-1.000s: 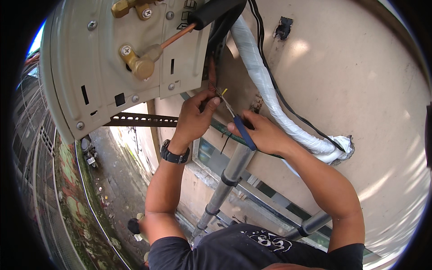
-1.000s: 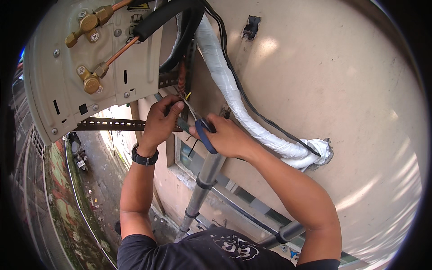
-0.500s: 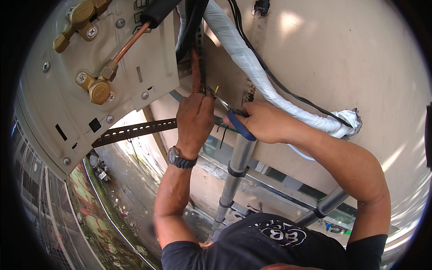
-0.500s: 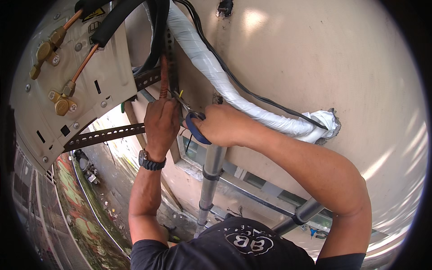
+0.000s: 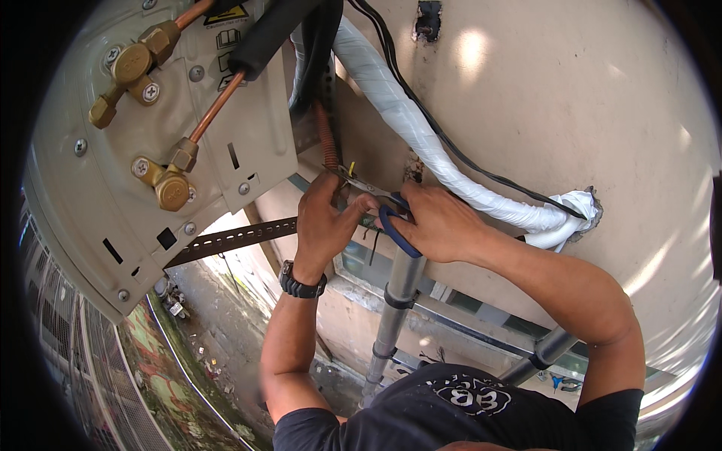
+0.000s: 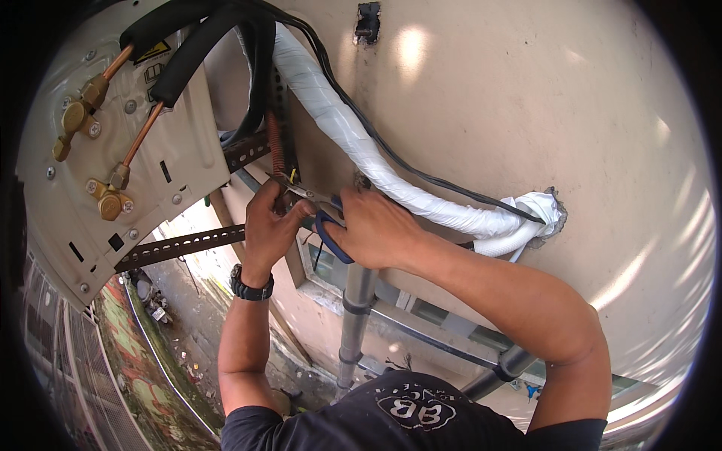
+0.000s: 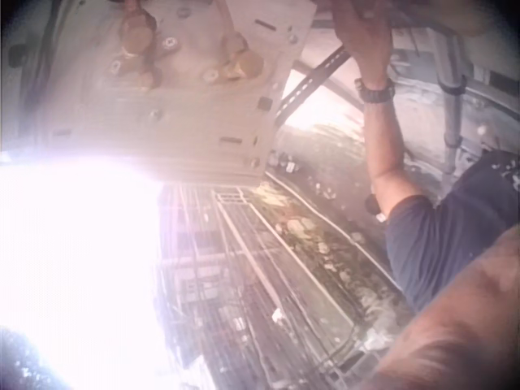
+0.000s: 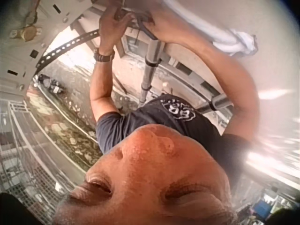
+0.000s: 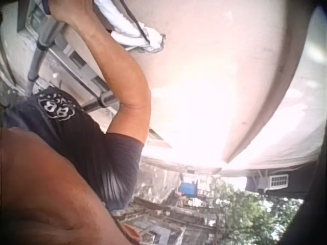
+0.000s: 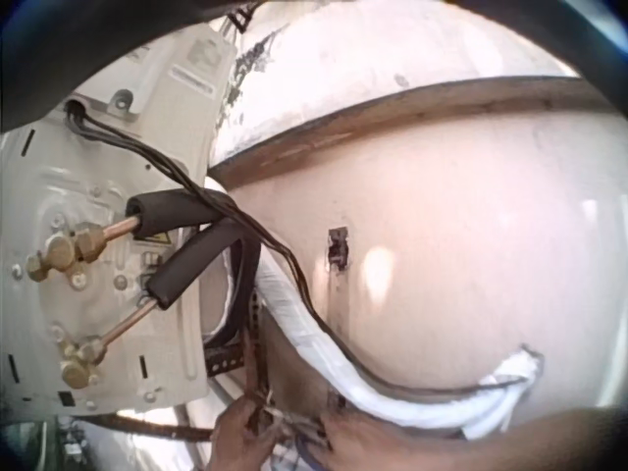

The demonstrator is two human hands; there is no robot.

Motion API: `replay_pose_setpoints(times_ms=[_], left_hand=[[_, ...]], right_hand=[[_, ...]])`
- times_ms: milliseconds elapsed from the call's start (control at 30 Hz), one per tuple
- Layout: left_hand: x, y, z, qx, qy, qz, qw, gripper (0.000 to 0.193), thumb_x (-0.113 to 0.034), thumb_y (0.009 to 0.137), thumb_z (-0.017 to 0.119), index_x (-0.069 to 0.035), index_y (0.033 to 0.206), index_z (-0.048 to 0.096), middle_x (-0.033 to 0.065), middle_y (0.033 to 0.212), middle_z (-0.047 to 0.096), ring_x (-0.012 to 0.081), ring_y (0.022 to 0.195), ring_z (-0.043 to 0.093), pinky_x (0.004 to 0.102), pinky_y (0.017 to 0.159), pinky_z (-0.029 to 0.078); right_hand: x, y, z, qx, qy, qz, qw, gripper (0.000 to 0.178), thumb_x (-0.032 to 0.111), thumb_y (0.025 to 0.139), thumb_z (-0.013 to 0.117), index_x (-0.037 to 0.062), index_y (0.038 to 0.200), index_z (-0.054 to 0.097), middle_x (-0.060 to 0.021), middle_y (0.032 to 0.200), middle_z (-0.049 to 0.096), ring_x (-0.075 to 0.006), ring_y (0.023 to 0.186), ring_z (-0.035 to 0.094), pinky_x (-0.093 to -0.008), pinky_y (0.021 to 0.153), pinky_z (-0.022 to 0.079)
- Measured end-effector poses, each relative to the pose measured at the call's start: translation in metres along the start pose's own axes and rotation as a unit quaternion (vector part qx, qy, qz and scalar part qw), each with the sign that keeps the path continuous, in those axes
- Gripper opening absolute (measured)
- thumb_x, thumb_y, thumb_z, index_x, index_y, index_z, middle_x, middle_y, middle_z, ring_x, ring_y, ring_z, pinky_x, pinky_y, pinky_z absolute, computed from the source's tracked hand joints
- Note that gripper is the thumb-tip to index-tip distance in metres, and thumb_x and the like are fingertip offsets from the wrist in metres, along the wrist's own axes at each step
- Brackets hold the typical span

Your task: The person works on the exterior electrical and copper piping of an air conditioning unit, using a utility knife to strip insulation, cutting a wire with shears, and manipulating wires and tubing by hand while positioned on a ladder.

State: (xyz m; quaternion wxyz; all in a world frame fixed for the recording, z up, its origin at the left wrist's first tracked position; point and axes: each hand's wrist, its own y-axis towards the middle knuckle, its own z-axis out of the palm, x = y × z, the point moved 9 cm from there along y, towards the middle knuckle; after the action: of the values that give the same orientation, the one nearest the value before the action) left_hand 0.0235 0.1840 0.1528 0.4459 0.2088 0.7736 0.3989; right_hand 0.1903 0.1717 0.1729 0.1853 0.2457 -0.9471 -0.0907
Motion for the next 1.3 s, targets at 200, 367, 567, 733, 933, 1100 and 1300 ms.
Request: replay_pose_setpoints(times_ms=[200, 367, 567, 733, 933, 1100, 1300], left_hand=[[0.005, -0.001, -0.004, -0.084, 0.003, 0.005, 0.996, 0.042, -0.025, 0.073, 0.092, 0.000, 0.082, 0.060, 0.0041, 0.069, 0.043, 0.0193, 0.063, 0.039, 0.0349, 0.058, 0.036], [0.005, 0.000, -0.003, -0.118, -0.010, 0.019, 0.993, 0.035, -0.012, 0.075, 0.087, 0.001, 0.076, 0.053, 0.0074, 0.068, 0.044, 0.0230, 0.061, 0.040, 0.0378, 0.058, 0.037], [-0.004, -0.008, 0.006, -0.080, -0.018, 0.003, 0.997, 0.026, -0.014, 0.085, 0.076, 0.000, 0.087, 0.054, 0.0111, 0.074, 0.051, 0.0246, 0.062, 0.048, 0.0365, 0.060, 0.042], [-0.007, -0.007, -0.014, -0.070, -0.073, 0.075, 0.992, 0.022, -0.019, 0.107, 0.056, 0.001, 0.112, 0.064, 0.0165, 0.093, 0.066, 0.0310, 0.079, 0.064, 0.0397, 0.072, 0.050], [0.004, -0.010, -0.023, -0.104, -0.136, 0.054, 0.984, 0.025, -0.021, 0.109, 0.054, 0.001, 0.112, 0.064, 0.0114, 0.092, 0.068, 0.0210, 0.079, 0.061, 0.0352, 0.073, 0.049], [0.012, -0.006, -0.014, -0.043, -0.198, -0.016, 0.979, 0.024, -0.021, 0.109, 0.053, 0.001, 0.108, 0.063, 0.0061, 0.081, 0.059, 0.0129, 0.073, 0.050, 0.0312, 0.067, 0.043], [0.011, -0.007, -0.014, -0.043, -0.157, 0.008, 0.987, 0.022, -0.020, 0.108, 0.054, 0.001, 0.103, 0.061, 0.0058, 0.077, 0.054, 0.0137, 0.071, 0.047, 0.0315, 0.065, 0.041]], right_hand=[[0.002, 0.003, -0.003, -0.009, 0.002, -0.008, 1.000, 0.056, 0.045, 0.097, 0.066, -0.0112, 0.103, 0.062, -0.0312, 0.097, 0.070, -0.0467, 0.094, 0.070, -0.0522, 0.085, 0.054], [0.004, 0.007, -0.003, 0.010, 0.064, 0.015, 0.998, 0.063, 0.051, 0.095, 0.067, -0.0107, 0.105, 0.063, -0.0340, 0.096, 0.069, -0.0477, 0.096, 0.071, -0.0529, 0.085, 0.053], [0.011, 0.005, -0.012, 0.006, 0.087, 0.031, 0.996, 0.066, 0.054, 0.096, 0.063, -0.0110, 0.105, 0.062, -0.0343, 0.096, 0.070, -0.0479, 0.098, 0.071, -0.0493, 0.088, 0.054], [0.019, 0.002, -0.011, 0.031, 0.058, 0.019, 0.998, 0.069, 0.056, 0.096, 0.063, -0.0119, 0.106, 0.060, -0.0337, 0.096, 0.070, -0.0460, 0.096, 0.072, -0.0477, 0.086, 0.054], [0.013, -0.006, -0.007, 0.022, 0.108, 0.049, 0.993, 0.070, 0.058, 0.095, 0.064, -0.0111, 0.105, 0.059, -0.0284, 0.096, 0.071, -0.0431, 0.095, 0.072, -0.0461, 0.085, 0.054], [0.006, 0.002, 0.001, -0.001, 0.035, -0.040, 0.999, 0.064, 0.056, 0.096, 0.066, -0.0073, 0.104, 0.058, -0.0251, 0.096, 0.068, -0.0382, 0.092, 0.069, -0.0438, 0.082, 0.053], [0.011, 0.002, -0.004, -0.028, 0.020, -0.066, 0.997, 0.061, 0.050, 0.094, 0.069, -0.0094, 0.106, 0.060, -0.0295, 0.103, 0.068, -0.0415, 0.098, 0.069, -0.0462, 0.085, 0.054]])
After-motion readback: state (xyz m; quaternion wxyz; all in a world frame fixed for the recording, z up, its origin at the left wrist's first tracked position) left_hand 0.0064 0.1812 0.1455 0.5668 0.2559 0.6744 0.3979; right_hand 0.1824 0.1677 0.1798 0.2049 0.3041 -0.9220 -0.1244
